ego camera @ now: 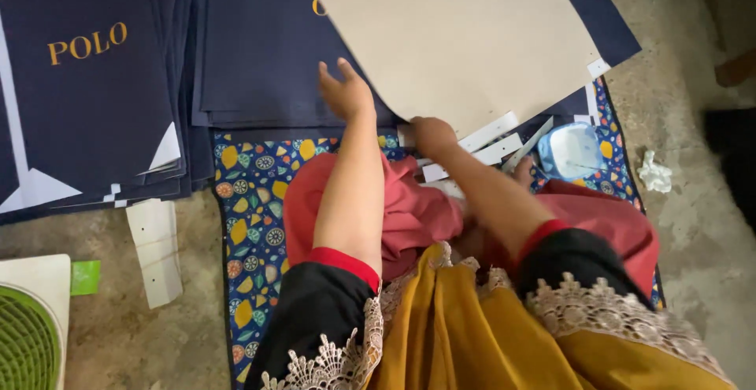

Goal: The person sits on a mat and assembles paper products by applying a white paste to small rectangular inserts and adhering them to the edges of large dark blue sheets. They then fold the sheets over the inserts to secure them, repeating the process for multiple units.

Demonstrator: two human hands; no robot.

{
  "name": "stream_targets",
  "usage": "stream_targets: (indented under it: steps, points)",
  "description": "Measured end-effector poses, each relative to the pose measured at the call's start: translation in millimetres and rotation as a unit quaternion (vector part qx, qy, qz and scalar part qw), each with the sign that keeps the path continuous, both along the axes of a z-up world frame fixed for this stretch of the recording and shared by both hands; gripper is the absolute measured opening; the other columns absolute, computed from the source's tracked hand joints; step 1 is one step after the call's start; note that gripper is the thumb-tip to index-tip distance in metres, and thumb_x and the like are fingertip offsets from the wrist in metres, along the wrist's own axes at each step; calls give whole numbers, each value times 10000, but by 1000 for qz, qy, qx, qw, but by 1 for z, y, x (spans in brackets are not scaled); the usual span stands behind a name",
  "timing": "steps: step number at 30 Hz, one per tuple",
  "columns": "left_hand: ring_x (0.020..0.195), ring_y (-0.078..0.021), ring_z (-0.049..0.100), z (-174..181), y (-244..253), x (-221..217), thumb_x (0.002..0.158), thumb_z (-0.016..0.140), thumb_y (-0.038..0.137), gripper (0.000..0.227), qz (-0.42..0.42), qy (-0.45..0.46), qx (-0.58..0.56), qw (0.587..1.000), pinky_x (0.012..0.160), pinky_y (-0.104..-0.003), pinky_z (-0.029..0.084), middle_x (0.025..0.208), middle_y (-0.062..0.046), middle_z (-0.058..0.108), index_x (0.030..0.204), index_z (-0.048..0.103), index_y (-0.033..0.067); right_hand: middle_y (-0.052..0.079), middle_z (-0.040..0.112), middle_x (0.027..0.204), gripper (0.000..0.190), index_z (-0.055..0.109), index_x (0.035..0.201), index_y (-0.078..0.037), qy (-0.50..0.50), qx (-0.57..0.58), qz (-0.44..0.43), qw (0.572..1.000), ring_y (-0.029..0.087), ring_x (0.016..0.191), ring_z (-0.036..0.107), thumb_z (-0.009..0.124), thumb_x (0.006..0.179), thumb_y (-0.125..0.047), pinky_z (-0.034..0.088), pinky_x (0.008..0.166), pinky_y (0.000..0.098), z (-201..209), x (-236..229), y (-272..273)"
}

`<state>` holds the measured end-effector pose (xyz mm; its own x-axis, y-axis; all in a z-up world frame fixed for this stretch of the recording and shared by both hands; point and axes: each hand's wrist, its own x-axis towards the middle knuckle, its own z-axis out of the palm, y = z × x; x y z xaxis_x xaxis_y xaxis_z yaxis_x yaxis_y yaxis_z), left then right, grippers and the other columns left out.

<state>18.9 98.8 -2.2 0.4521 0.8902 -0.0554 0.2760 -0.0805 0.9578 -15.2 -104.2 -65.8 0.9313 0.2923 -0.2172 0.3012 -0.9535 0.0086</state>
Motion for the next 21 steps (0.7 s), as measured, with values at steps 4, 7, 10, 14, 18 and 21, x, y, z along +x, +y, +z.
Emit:
stream_targets:
  steps: [4, 7, 10, 14, 18, 21]
  points:
    - [1339, -443, 560, 20, 3, -8, 1010, 505, 436, 589, 67, -51, 87, 993, 1172, -526, 405, 1377, -278, 619, 1403, 565, 1, 172, 686, 1242, 347, 659, 1282, -118, 157, 110, 86, 978, 382, 1166, 652, 516, 985, -227, 489, 1006, 509, 140, 0, -39]
    - [1409, -464, 503, 14, 5, -7, 1032, 440, 484, 616, 88, -71, 148, 982, 1219, -526, 342, 1465, -292, 567, 1455, 522, 43, 126, 669, 1235, 403, 654, 1371, -137, 162, 121, 30, 979, 300, 1116, 604, 564, 1009, -289, 419, 985, 460, 226, 51, -144]
    - [1437, -453, 499, 19, -7, -5, 1043, 493, 452, 561, 65, -87, 179, 978, 1254, -531, 340, 1516, -267, 540, 1486, 503, 108, 198, 713, 1071, 325, 674, 1313, -97, -79, 29, -80, 993, 393, 931, 656, 654, 1029, -255, 522, 731, 530, 260, 96, -234]
    - [1453, -467, 477, 11, -21, -4, 1049, 519, 456, 562, -8, -74, 216, 974, 1268, -528, 320, 1544, -282, 500, 1505, 486, 129, 449, 475, 1539, 623, 531, 1564, 127, -312, 14, 33, 949, 653, 1388, 290, 583, 1149, -335, 23, 921, 906, 154, 143, -284]
    - [1498, -493, 400, -5, -24, 1, 1057, 542, 448, 557, -65, -52, 250, 965, 1275, -558, 304, 1585, -253, 458, 1523, 471, 151, 198, 337, 1640, 951, 409, 1601, -192, -172, 27, 22, 985, 502, 1496, 187, 696, 809, -633, 143, 943, 946, 178, 59, -133]
    - [1438, -501, 469, -7, -21, 6, 1041, 609, 412, 533, -94, -63, 321, 940, 1257, -562, 345, 1524, -275, 509, 1485, 486, 145, 161, 172, 1718, 1075, 265, 1637, -261, -26, 33, -18, 999, 486, 1552, 85, 571, 769, -817, 45, 1020, 919, 137, 57, -109]
